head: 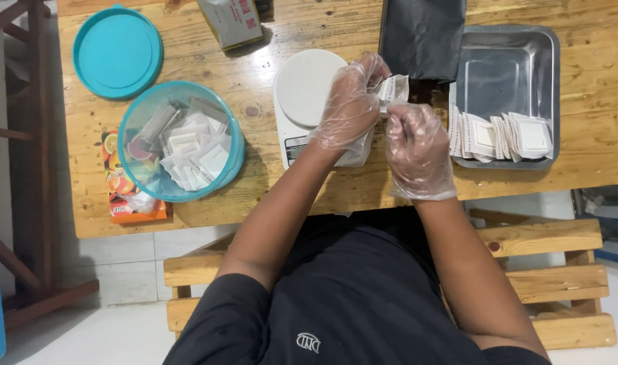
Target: The person, wearing gloves, fills several small white coffee filters with ground coffee from a larger black bag using a spoon, and then weighs each filter on a digital scale.
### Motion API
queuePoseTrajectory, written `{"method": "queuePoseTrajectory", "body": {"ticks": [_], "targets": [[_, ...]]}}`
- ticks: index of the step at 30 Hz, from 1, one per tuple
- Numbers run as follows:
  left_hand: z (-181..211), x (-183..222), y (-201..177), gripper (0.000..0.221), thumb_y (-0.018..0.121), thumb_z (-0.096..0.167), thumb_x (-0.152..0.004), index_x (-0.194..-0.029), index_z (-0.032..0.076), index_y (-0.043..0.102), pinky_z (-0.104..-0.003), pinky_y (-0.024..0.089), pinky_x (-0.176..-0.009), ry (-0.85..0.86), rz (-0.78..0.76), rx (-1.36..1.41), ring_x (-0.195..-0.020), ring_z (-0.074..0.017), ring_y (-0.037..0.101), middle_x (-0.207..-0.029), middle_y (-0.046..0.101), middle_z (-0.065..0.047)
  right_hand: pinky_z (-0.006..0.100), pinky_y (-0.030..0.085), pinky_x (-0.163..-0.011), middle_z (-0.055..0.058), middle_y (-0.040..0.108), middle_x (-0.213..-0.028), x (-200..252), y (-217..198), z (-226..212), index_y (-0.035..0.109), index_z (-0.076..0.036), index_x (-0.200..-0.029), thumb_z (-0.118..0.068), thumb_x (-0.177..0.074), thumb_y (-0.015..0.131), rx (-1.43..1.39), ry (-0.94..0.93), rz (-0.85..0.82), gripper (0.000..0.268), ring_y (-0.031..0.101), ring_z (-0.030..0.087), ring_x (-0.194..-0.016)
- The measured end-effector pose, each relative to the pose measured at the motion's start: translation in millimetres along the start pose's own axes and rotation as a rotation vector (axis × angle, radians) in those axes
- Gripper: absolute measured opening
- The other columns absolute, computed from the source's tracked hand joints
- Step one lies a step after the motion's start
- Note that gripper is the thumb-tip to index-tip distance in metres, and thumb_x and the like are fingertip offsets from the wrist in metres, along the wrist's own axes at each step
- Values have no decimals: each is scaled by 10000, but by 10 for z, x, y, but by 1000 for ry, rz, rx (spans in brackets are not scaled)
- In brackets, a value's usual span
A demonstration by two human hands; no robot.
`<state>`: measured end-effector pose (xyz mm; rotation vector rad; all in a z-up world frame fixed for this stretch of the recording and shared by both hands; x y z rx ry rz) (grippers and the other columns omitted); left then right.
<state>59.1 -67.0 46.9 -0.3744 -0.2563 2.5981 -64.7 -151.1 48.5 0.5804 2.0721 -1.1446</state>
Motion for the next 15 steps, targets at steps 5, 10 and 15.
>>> {"method": "queuePoseTrajectory", "body": {"ticks": [5,10,15], "targets": [[-126,-42,-68,449,306,-207,-617,-840,111,531,-288,455,-639,69,58,-107,-700,-177,488,-721,505,-16,252,561,-604,128,602,-1042,70,-191,-34,633,-8,-1231,101,-1006,536,-196,-11,115,268,555,149,-737],[-192,-59,-174,416,395,-232,-678,-893,88,551,-246,585,-655,78,92,-6,-786,-203,607,-820,591,-65,223,497,-414,175,595,-974,167,-425,-18,600,48,-1103,36,-1071,327,-80,43,293,275,560,121,-556],[-171,-47,-242,377,588,-184,-654,-895,104,552,-300,626,-789,-85,84,37,-884,-217,622,-867,595,-60,271,574,-589,167,652,-931,394,-36,210,631,42,-1011,65,-1032,428,108,278,138,206,635,218,-744]]}}
Point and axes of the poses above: each hand's wrist, its own x-axis away from the middle knuckle, its own y-axis out of the palm, z = x × y, the point moved 6 cm from there along -x, towards the middle knuckle
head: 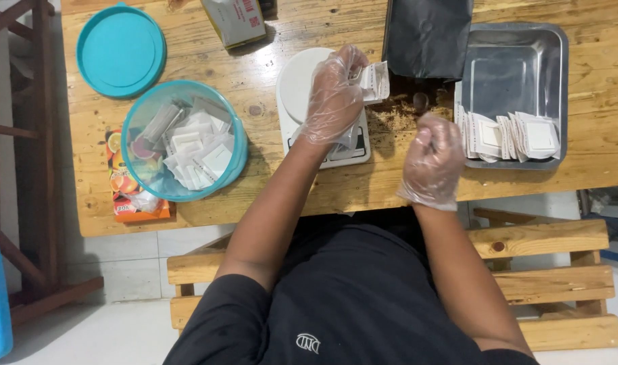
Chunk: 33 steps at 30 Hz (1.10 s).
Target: The person, wearing gloves, fills several small white coffee filters with ground coffee from a larger black bag using a spoon, and then weighs each filter on a digital scale.
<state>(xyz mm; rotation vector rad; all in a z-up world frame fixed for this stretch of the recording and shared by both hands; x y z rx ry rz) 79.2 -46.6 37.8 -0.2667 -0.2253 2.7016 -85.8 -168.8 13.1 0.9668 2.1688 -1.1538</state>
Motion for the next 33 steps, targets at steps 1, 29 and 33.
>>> {"method": "queuePoseTrajectory", "body": {"ticks": [1,29,33], "targets": [[-23,16,5,377,588,-184,-654,-895,104,552,-300,626,-789,2,0,1,-884,-217,622,-867,595,-60,271,574,-589,167,652,-931,31,46,46,631,42,-1011,65,-1032,428,1,-1,1,206,635,218,-744],[1,7,-119,373,525,-156,-646,-894,123,542,-337,454,-617,126,28,-212,-736,-197,534,-797,552,-56,229,528,-379,131,700,-988,-87,1020,627,644,-59,-1020,-99,-1009,465,-685,867,154,184,678,132,-536],[13,35,-127,399,379,-124,-611,-886,106,553,-355,380,-622,139,24,-174,-715,-186,469,-751,505,-38,168,488,-367,156,665,-1150,-113,1045,699,641,-67,-1045,-102,-1055,483,-806,976,99,161,650,82,-560]]}}
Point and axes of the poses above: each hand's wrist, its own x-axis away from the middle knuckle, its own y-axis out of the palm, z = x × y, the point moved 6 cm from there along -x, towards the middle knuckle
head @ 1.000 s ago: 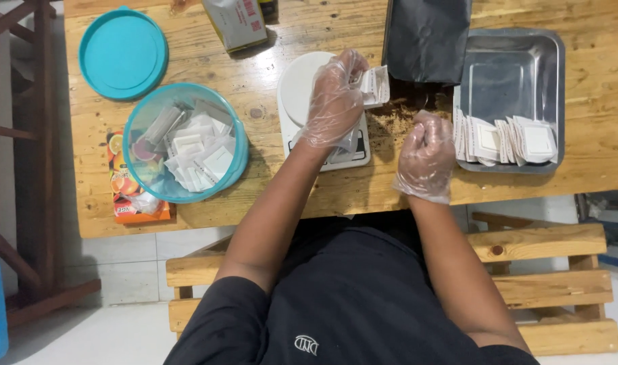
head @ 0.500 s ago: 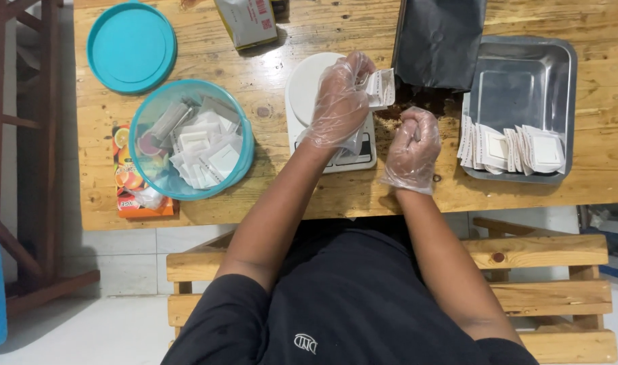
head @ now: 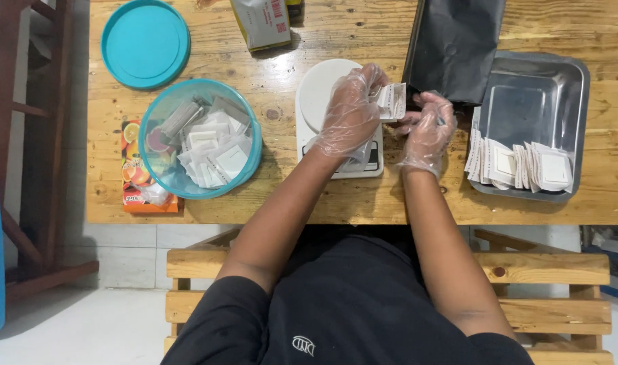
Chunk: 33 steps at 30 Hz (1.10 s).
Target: The person, wearing gloves, fills several small white coffee filters with ground coffee from a larger black bag using a spoon, and then weighs each filter on a digital scale.
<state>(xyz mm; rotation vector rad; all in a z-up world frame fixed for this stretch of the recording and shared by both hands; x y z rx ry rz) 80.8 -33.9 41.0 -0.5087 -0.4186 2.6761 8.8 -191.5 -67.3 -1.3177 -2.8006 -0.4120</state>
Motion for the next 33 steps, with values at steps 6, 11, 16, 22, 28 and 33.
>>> {"method": "queuePoseTrajectory", "body": {"ticks": [6,11,16,22,28,33], "targets": [[-12,-10,68,397,383,-177,-658,-901,83,559,-324,446,-639,-9,-16,3,-745,-187,514,-800,548,-60,194,512,-375,157,719,-1107,136,-123,-217,649,-36,-1041,-86,-1054,540,-137,-66,-33,121,673,138,-537],[29,-3,121,414,354,-174,-654,-896,102,547,-335,412,-627,-22,-39,-23,-717,-183,481,-762,511,-43,160,506,-387,169,714,-1079,332,-307,-410,671,-61,-1002,-151,-1071,519,-151,-34,-63,189,666,114,-556],[-1,29,193,427,340,-181,-686,-907,127,537,-377,444,-684,27,-39,-46,-747,-216,535,-785,570,-60,196,479,-402,141,716,-1020,465,-505,-494,654,-88,-968,-88,-1034,517,-71,-81,-34,152,637,121,-525],[-76,4,231,372,393,-199,-862,-951,127,551,-362,539,-638,105,10,-156,-718,-236,590,-790,601,-79,193,504,-394,143,716,-1009,609,-594,-515,666,-57,-979,-129,-1057,563,-127,-55,-124,147,666,143,-558],[-232,-21,255,442,390,-214,-799,-1039,121,551,-328,591,-634,147,22,-173,-807,-264,652,-937,651,-115,159,542,-450,126,729,-985,726,-573,-809,666,-38,-999,-36,-1059,525,-126,-137,-190,153,690,135,-586],[-396,-21,475,428,434,-208,-831,-1211,-16,473,-215,606,-624,295,-14,-365,-858,-202,642,-1064,613,-113,191,564,-536,130,729,-994,793,-506,-1059,647,-44,-1014,-28,-1028,478,-84,-244,-219,170,697,159,-639]]}}
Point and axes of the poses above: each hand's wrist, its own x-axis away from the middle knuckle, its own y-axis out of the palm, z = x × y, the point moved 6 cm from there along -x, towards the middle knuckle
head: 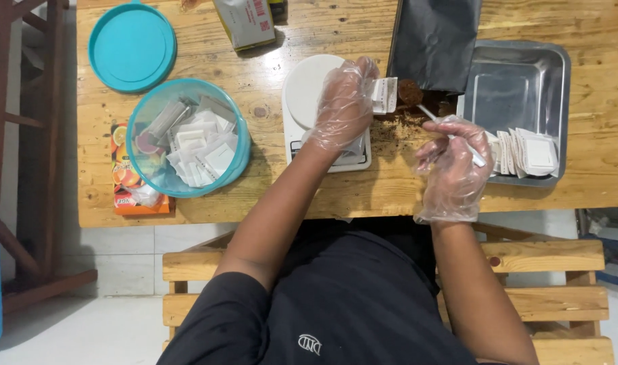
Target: The person, wearing gloves, fills several small white coffee filters with ground coffee from a larger black bag using a spoon, and then weighs each filter on a digital scale.
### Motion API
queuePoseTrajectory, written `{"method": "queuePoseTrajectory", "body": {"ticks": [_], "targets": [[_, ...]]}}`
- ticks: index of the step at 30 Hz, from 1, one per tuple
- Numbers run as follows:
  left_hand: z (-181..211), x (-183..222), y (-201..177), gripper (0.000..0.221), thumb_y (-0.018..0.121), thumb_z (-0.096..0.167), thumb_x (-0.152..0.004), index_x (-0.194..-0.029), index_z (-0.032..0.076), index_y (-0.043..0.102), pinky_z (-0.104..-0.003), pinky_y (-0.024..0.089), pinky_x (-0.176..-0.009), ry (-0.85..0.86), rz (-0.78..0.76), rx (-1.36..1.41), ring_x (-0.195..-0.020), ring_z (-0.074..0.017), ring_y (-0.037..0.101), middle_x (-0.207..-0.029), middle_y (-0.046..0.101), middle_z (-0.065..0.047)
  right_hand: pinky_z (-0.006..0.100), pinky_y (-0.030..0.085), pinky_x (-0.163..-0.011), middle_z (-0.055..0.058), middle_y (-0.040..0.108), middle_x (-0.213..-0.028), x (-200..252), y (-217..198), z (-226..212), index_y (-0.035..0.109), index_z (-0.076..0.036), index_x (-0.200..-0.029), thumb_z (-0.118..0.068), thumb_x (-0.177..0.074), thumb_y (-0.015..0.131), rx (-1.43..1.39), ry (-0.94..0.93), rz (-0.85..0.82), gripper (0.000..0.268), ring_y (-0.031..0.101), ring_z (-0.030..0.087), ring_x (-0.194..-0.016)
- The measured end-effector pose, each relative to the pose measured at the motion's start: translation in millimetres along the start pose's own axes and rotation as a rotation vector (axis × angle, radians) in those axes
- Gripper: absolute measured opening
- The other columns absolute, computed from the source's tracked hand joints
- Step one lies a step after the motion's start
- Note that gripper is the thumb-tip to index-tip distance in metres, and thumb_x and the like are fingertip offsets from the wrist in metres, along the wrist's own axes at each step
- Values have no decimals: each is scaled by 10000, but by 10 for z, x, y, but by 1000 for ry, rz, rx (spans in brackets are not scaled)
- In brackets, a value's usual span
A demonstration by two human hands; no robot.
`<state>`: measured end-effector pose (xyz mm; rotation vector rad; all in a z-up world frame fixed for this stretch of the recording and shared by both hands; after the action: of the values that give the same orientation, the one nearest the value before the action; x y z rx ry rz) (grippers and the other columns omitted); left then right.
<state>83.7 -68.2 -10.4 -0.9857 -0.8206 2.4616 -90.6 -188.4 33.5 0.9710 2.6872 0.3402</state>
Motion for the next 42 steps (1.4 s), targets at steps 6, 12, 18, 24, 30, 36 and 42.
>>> {"method": "queuePoseTrajectory", "body": {"ticks": [6,12,18,24,30,36,42], "targets": [[336,-104,-271,434,400,-240,-708,-886,125,552,-256,484,-574,-377,-59,338,-727,-180,543,-775,576,-39,233,644,-690,147,660,-1134,-10,194,100,625,-27,-1068,60,-1076,442,261,-120,-228,203,704,215,-977],[387,-106,-276,474,353,-203,-630,-907,114,570,-324,536,-696,-414,-85,417,-838,-235,592,-847,614,-76,259,478,-465,139,694,-870,145,622,-170,702,11,-985,95,-917,487,1014,-938,-418,242,595,166,-614],[275,-83,-309,427,362,-225,-649,-838,131,503,-284,476,-649,-435,-42,393,-750,-191,515,-752,508,-30,371,528,-621,146,572,-908,144,201,-56,582,-12,-984,-610,-1078,216,762,-958,-286,708,581,260,-807],[238,-80,-326,410,416,-213,-617,-839,122,497,-304,500,-674,-430,-27,397,-745,-197,532,-748,502,-21,235,423,-461,47,510,-765,123,-38,451,430,-61,-895,-2,-1021,276,816,-613,-88,207,508,164,-560],[237,-60,-336,426,420,-217,-625,-864,126,500,-312,469,-634,-395,-23,374,-735,-192,526,-746,513,-17,279,478,-547,109,565,-864,-125,199,635,507,-14,-962,45,-993,371,839,-476,-108,152,541,198,-676],[241,-104,-390,185,602,14,-776,-849,152,503,-346,391,-577,-421,-35,361,-679,-173,507,-738,539,-15,575,503,-1026,338,570,-1359,-469,282,944,515,87,-1359,-298,-1041,608,1053,-212,-383,507,587,483,-1205],[238,-138,-433,266,588,-57,-681,-857,132,528,-352,417,-620,-488,-41,374,-719,-180,503,-776,534,-20,517,553,-735,230,605,-1142,-403,216,780,714,-23,-1179,-249,-994,669,1168,-319,-235,296,663,401,-949]]}}
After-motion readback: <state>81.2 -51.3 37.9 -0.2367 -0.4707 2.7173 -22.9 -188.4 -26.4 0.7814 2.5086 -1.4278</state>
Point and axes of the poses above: each hand's wrist, its own x-axis away from the middle knuckle, its own y-axis out of the palm, z = x × y, the point moved 6 cm from there along -x, towards the middle knuckle
